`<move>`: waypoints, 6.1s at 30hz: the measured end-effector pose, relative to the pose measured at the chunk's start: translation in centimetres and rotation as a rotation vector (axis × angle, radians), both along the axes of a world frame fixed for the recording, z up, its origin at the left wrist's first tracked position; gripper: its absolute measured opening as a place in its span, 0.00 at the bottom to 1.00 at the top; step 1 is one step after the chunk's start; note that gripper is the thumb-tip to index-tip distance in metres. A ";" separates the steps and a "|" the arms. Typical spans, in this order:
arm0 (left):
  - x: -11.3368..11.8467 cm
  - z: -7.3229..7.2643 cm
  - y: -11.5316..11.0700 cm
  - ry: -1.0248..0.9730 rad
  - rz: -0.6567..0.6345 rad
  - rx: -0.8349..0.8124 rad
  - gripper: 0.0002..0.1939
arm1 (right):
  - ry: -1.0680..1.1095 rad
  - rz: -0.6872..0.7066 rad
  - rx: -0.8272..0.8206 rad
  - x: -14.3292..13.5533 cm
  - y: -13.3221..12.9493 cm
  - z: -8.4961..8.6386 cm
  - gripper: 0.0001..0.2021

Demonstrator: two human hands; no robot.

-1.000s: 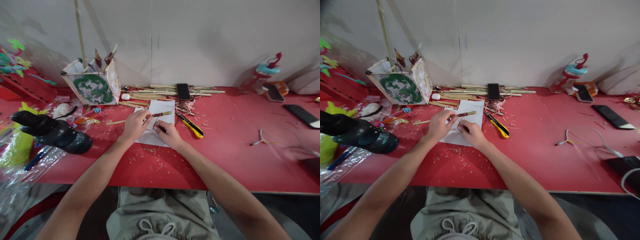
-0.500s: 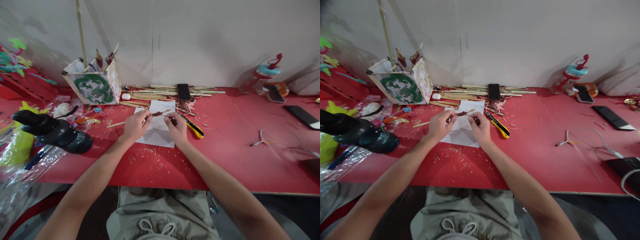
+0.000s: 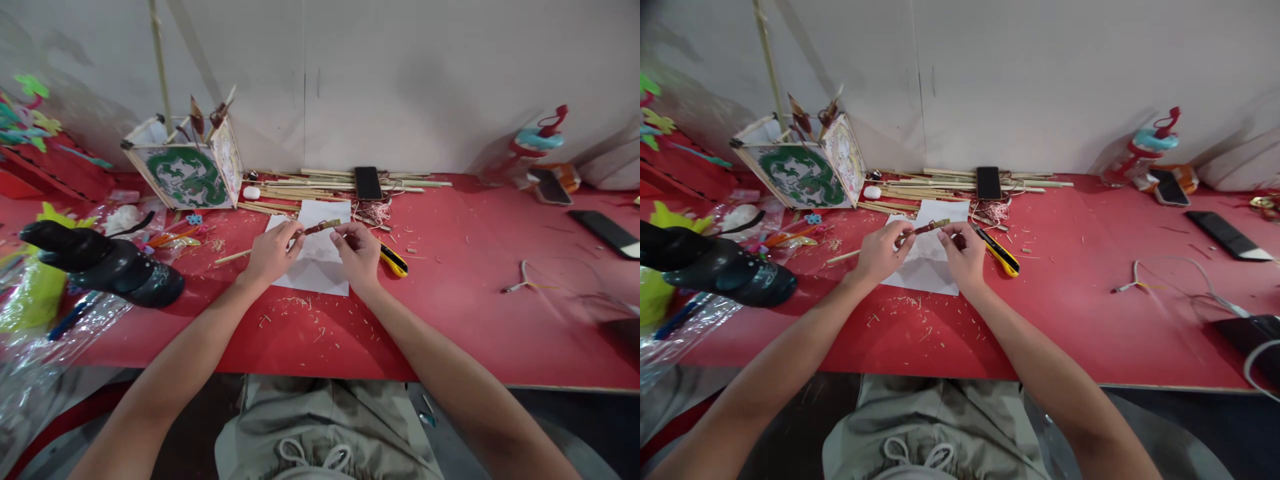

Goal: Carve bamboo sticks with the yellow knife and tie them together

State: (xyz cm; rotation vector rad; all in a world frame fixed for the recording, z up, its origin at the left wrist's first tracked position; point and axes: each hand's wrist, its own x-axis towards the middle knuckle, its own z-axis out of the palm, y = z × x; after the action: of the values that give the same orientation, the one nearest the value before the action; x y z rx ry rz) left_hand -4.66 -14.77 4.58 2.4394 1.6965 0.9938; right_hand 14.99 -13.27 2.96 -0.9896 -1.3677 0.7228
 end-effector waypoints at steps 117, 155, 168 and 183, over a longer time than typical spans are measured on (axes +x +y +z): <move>3.3 -0.4 -2.4 0.253 -0.088 -0.100 0.10 | -0.758 0.049 0.006 1.2 -1.7 -1.2 0.09; 3.0 -0.9 -1.7 0.071 -0.113 -0.191 0.10 | -0.891 -0.084 0.196 0.9 -2.5 -0.4 0.07; 3.0 -0.8 -1.8 0.069 -0.154 -0.143 0.08 | -0.771 -0.128 0.088 0.3 -2.4 -0.8 0.07; 2.8 -0.4 -2.1 0.044 -0.166 -0.094 0.06 | -0.531 -0.033 -0.098 0.5 -0.8 -2.1 0.07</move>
State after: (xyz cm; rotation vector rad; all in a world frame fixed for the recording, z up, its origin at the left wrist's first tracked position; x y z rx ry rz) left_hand -1.85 -16.90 4.14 2.5097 1.4850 0.8277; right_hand 15.45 -14.07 0.87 -1.3406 -1.7775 0.5220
